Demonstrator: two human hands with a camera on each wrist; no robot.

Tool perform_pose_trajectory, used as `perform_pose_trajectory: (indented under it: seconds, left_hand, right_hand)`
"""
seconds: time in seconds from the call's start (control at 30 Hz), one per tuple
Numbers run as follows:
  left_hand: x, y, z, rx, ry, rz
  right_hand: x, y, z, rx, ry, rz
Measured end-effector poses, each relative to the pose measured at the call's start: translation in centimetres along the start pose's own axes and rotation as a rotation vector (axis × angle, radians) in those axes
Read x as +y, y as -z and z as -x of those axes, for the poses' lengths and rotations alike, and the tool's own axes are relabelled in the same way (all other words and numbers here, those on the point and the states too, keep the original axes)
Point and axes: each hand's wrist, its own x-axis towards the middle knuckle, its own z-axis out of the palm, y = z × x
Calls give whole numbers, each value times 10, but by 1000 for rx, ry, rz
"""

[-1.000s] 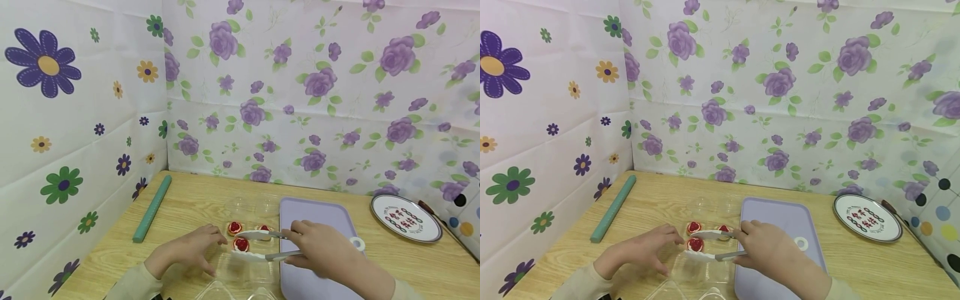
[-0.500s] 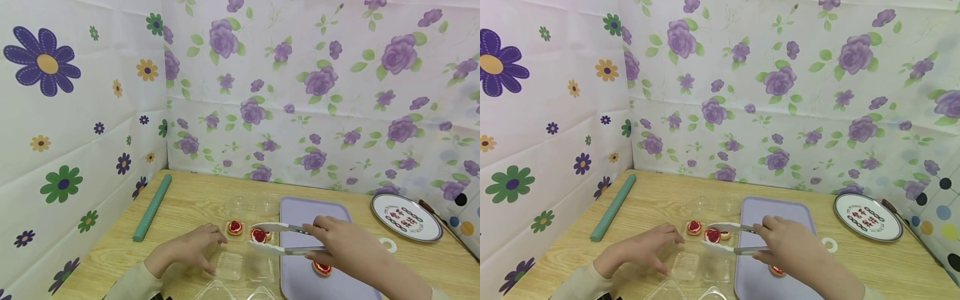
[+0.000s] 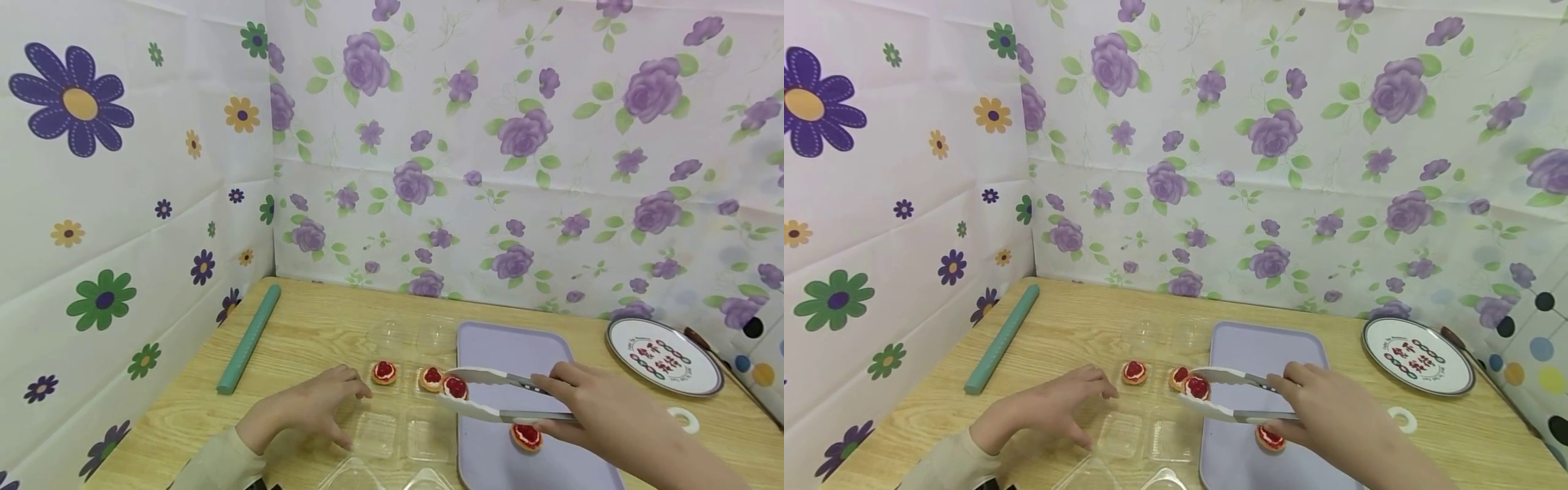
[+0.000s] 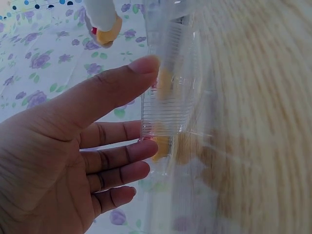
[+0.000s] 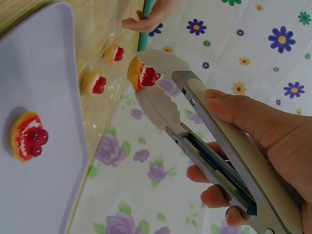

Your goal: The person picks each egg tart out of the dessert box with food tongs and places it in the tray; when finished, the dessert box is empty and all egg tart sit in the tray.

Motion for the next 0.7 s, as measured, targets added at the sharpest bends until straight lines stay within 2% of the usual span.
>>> perform_pose_trajectory:
  seconds: [0.2, 0.43, 0.7]
  left_hand:
    - [0, 0, -1, -6, 6, 1]
    - [-1, -1, -1, -4, -3, -5]
    - [0, 0, -2, -8, -5, -20]
  right_hand:
    - [7, -9, 16, -29, -36, 2]
    - [13, -20, 32, -183, -148, -40]
    - [19, -29, 41, -311, -198, -68]
